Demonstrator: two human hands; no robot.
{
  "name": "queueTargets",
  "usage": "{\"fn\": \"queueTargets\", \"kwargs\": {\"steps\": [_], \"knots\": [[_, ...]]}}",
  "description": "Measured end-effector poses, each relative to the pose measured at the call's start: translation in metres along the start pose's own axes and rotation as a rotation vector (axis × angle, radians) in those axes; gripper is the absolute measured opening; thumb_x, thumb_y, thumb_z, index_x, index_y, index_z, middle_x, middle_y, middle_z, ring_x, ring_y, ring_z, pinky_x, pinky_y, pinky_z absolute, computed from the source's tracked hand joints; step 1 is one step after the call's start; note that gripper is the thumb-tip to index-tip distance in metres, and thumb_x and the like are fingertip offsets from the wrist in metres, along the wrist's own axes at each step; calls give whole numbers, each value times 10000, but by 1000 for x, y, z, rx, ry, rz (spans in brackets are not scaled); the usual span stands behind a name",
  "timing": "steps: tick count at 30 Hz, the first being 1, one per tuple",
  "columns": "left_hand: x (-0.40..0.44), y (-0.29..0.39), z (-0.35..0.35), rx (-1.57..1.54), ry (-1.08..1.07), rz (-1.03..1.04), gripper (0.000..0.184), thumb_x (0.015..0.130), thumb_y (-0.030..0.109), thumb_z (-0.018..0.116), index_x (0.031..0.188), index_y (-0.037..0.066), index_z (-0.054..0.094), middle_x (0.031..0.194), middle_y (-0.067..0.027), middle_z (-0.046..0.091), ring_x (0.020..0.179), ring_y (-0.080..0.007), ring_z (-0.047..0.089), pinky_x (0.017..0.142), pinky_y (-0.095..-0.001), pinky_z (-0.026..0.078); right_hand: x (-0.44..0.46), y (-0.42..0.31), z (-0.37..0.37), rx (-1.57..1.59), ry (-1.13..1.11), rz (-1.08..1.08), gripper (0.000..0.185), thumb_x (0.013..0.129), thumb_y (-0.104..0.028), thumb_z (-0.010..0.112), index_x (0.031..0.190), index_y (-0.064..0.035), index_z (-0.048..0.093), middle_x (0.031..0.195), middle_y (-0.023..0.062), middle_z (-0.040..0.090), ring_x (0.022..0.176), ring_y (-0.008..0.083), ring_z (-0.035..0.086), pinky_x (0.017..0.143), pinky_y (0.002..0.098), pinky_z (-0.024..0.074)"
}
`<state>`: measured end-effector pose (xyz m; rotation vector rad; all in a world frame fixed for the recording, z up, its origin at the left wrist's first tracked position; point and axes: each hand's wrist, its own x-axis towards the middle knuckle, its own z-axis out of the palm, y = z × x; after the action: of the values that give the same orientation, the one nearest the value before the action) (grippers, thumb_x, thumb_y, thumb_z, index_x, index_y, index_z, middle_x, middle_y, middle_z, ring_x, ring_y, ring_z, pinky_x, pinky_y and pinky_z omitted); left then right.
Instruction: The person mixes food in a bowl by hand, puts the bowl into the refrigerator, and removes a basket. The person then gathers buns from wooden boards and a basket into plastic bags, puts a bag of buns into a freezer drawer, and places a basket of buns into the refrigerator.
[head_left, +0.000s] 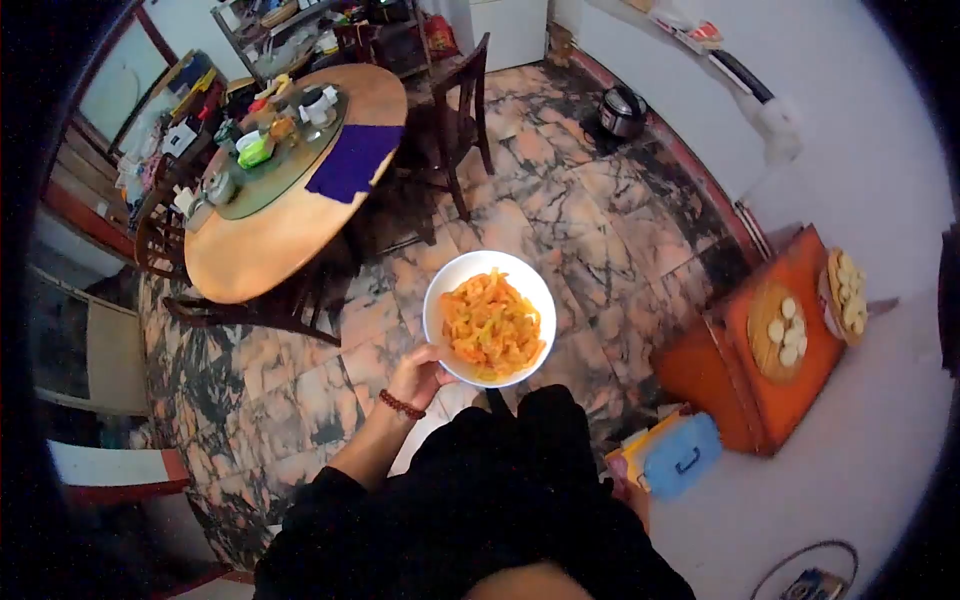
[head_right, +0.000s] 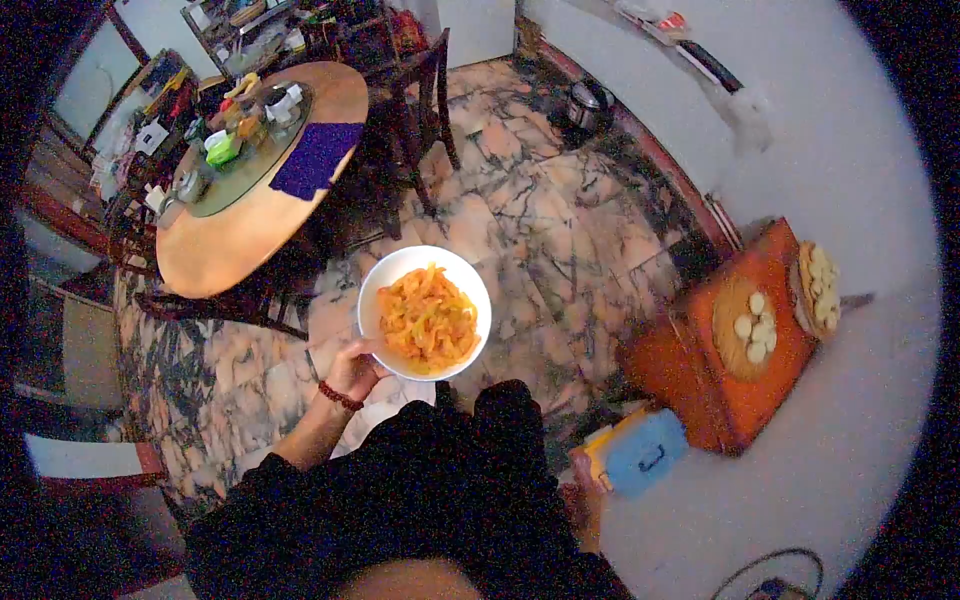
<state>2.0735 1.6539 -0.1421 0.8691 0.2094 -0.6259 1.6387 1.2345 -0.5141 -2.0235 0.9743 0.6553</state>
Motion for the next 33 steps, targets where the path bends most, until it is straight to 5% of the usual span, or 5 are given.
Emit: {"fn": "queueTargets", "kwargs": {"steps": [18,21,24,30,33], "knots": [[337,122,154,-162,63,226,680,756,168,591,1373,-10,368,1338,-177,494,1184,-314,532,1002,-511,439,442,-317,-387,-316,109,-300,371,903,-287,583,1176,-36,594,953,84,671,824,178,639,685,336,517],[399,147,176,-209,59,221,659,759,163,593,1360,-15,388,1322,-170,511,1191,-310,528,997,-500,446,379,-542,-451,869,20,-193,352,893,-288,598,1147,-45,608,945,86,666,801,184,626,643,317,505],[483,159,189,-180,48,224,601,779,193,605,1318,-21,448,1281,-173,547,1150,-322,561,978,-508,461,414,-626,-470,1349,82,-255,321,901,-271,603,1126,-43,607,867,73,652,744,155,596,620,270,488],[635,210,227,-148,-50,54,563,824,226,579,1324,-1,454,1271,-147,569,1128,-294,583,974,-513,457,561,-596,-491,82,-74,-289,281,900,-266,598,1061,-37,612,825,79,633,699,182,595,603,296,487],[691,242,252,-108,-63,19,569,828,199,581,1341,0,434,1285,-137,561,1133,-284,581,981,-494,454,608,-609,-503,-78,-38,-213,274,880,-264,604,1039,-41,622,811,89,635,698,202,600,616,315,489]]}}
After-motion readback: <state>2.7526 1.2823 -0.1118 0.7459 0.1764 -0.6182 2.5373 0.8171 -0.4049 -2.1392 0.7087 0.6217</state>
